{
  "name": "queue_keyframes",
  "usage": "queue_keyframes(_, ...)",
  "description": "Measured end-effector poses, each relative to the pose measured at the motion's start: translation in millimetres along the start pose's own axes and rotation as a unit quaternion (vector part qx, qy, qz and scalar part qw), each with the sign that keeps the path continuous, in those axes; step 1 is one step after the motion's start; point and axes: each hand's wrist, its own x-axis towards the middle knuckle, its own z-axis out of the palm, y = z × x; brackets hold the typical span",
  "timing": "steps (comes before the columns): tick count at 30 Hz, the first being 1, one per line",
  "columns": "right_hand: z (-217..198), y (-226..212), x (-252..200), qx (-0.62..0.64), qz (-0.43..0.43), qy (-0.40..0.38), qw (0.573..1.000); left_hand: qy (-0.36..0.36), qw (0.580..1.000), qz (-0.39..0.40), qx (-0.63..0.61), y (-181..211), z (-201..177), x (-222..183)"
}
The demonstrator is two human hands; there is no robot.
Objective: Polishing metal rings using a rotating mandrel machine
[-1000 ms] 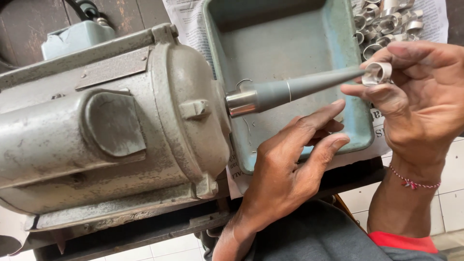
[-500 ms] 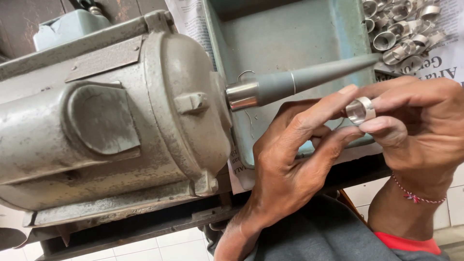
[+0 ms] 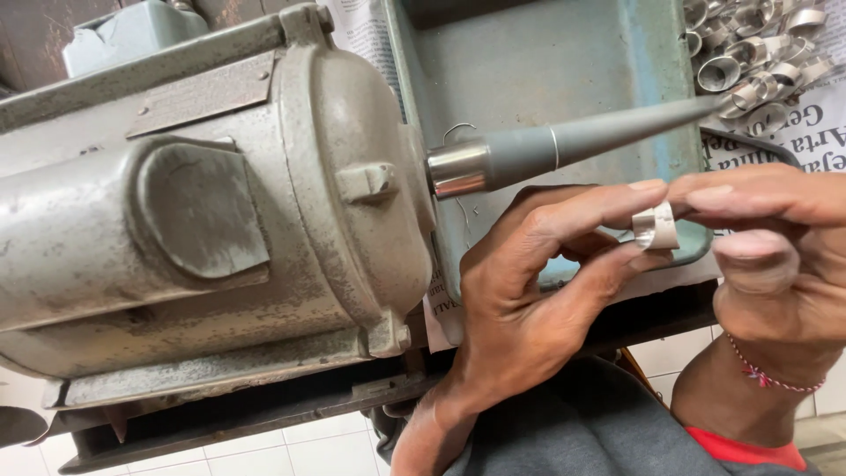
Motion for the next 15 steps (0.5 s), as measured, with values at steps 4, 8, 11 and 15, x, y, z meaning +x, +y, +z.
queue_keyframes(4,1.3,-9.4,-3.2,-0.013,-0.016,0.009,1.0,-0.023,0.998,-0.043,-0.046,3.4,-5.2,-0.3)
queue_keyframes(8,-1.9,-9.1,-2.0,-0.017,-0.033,0.002,0.999,-0.022,0.993,-0.078,-0.08,5.1,-3.9,-1.0)
queue_keyframes(11,-0.1,-9.1,-1.7,-0.006,-0.039,0.002,0.999,-0.017,0.989,-0.099,-0.106,5.9,-1.7,-0.4)
queue_keyframes(15,-0.2,-5.9,-3.7,0.018,-0.019,0.008,1.0,0.0,0.99,-0.097,-0.107,4.4,0.2,-1.3)
